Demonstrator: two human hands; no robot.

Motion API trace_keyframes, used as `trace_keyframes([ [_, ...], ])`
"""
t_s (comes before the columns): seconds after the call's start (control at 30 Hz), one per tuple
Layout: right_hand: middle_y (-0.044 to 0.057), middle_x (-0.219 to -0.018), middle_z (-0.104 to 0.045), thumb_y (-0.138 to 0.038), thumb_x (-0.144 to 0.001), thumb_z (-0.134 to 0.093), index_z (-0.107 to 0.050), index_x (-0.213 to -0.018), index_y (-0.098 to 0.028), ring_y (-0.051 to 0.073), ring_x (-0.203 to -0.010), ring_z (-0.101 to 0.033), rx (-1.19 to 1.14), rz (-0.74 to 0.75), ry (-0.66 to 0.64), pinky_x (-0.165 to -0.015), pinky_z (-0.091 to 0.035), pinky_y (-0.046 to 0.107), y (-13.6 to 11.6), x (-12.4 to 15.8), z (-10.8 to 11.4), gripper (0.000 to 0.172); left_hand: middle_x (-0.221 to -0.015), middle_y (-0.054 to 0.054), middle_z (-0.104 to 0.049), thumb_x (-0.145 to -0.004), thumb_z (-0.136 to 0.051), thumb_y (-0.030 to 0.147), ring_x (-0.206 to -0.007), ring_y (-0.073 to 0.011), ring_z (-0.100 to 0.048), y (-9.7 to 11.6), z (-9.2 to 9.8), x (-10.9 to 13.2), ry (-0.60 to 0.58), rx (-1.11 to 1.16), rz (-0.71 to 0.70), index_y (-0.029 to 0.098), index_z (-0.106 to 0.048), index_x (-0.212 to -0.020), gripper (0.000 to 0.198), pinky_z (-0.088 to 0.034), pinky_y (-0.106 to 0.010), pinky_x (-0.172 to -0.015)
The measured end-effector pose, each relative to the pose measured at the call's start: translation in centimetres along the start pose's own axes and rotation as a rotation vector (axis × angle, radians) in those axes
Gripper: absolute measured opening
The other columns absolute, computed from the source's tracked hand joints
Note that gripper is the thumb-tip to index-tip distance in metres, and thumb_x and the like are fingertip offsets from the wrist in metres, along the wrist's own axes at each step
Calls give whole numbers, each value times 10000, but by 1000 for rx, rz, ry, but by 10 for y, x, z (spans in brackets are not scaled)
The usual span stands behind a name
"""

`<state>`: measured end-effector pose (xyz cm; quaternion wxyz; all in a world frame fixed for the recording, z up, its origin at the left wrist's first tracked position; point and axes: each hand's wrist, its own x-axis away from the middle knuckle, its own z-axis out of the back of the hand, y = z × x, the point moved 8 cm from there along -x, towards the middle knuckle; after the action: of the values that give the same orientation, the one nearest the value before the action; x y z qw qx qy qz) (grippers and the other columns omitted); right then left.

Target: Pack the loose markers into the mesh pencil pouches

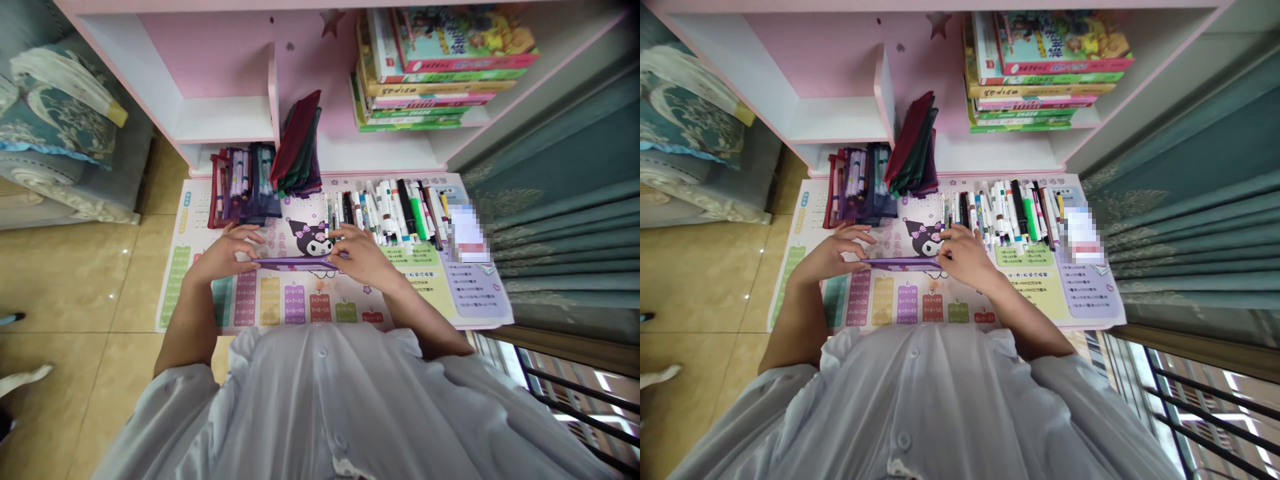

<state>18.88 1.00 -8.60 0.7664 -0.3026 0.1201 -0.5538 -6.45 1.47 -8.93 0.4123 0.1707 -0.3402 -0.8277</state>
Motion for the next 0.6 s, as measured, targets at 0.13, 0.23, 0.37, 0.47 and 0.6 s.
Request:
trace_keyframes([
  [0.13,52,-1307,-671,-227,-810,-624,-676,-600,-219,383,-1408,-419,-3,12,12,-1128,-200,751,3,0,1,216,-1171,-65,-707,-813,-718,439,-1366,-281,-484,-1,0,0,-4,2,9,225,-692,-706,241,-298,-515,-1203],
  [0.23,56,-1293,-677,-235,-813,-619,-680,-613,-221,377,-1405,-429,5,11,25,-1131,-222,732,6,1,3,210,-1171,-63,-709,-817,-714,432,-1365,-280,-488,0,0,1,-9,-1,8,224,-689,-706,238,-297,-514,-1205],
  [0.37,67,-1298,-675,-250,-821,-617,-667,-607,-219,369,-1419,-420,7,-1,12,-1136,-230,720,9,3,5,222,-1170,-69,-706,-827,-706,430,-1366,-279,-488,0,0,1,-7,-5,0,219,-686,-710,242,-316,-510,-1192],
  [0.47,68,-1310,-668,-270,-826,-613,-664,-598,-222,373,-1417,-420,7,-2,8,-1130,-221,732,9,4,7,239,-1169,-70,-706,-825,-708,438,-1369,-279,-482,-1,0,1,-9,-11,2,219,-684,-706,250,-306,-511,-1198],
  [0.6,58,-1300,-672,-270,-821,-609,-673,-604,-225,374,-1401,-432,18,-8,22,-1117,-244,723,12,5,10,231,-1178,-69,-705,-826,-707,443,-1373,-280,-477,-2,-1,1,-9,-18,6,222,-687,-711,250,-280,-516,-1211],
])
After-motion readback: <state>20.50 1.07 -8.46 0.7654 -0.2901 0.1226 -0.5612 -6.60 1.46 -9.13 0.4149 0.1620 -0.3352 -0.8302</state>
